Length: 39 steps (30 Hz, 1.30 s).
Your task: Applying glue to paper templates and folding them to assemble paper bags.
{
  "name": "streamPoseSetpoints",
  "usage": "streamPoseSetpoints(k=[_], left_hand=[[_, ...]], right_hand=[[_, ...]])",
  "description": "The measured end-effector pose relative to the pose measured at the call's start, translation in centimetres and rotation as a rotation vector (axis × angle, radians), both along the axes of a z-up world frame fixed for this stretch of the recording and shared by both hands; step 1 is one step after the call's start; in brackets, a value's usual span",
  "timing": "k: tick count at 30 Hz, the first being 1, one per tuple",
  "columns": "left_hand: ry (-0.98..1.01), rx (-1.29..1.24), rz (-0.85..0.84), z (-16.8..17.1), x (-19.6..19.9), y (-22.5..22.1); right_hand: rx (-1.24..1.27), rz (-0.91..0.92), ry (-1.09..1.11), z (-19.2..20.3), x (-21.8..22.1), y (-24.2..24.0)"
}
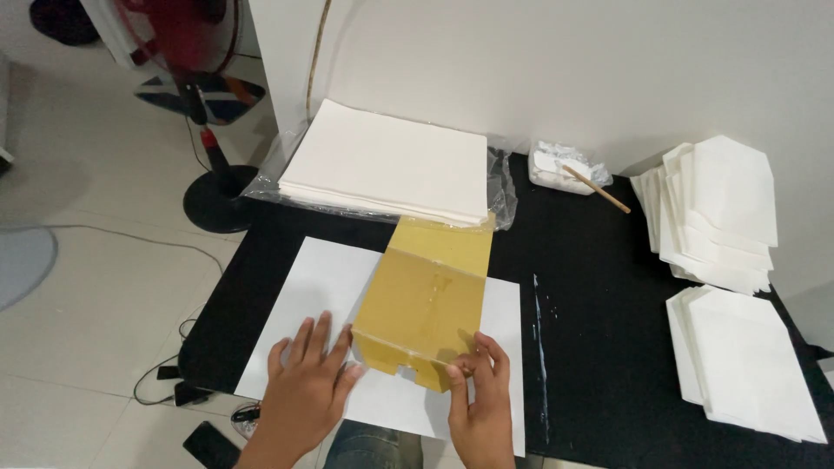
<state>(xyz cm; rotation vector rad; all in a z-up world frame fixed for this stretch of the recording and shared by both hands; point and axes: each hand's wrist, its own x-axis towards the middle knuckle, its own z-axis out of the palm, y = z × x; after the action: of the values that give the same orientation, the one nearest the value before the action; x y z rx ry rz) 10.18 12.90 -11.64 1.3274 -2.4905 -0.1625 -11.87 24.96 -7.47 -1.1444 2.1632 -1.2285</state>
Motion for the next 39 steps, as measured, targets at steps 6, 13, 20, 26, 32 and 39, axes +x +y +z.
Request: streamPoseSetpoints(k=[6, 13, 20, 26, 32, 39], left_hand=[[0.017, 0.069, -0.022, -0.3, -0.2, 0.0], [0.048, -0.024, -0.033, -0.6, -0.8, 0.1], [0.103, -0.149, -0.014, -0.9, -1.8, 0.8], [0.056, -0.140, -0.018, -0.6, -2.1, 0.6], [-0.044, -0.090, -0.030, 0.3, -2.5, 0.5], [-0.036, 0.063, -0.056, 0.3, -2.1, 0.1]], right_hand=[[-0.009, 0.089, 0.036, -1.1, -1.3, 1.4], [0.123, 0.210, 0.038, -2.0, -2.4, 1.9], [0.266, 0.282, -0.042, 0.9, -3.2, 1.3], [0.222, 0.353, 0.022, 0.6, -3.4, 1.4], [0.083, 0.362, 0.114, -0.5, -3.7, 1.6], [0.117, 0.361, 0.101, -0.5, -3.6, 1.5]])
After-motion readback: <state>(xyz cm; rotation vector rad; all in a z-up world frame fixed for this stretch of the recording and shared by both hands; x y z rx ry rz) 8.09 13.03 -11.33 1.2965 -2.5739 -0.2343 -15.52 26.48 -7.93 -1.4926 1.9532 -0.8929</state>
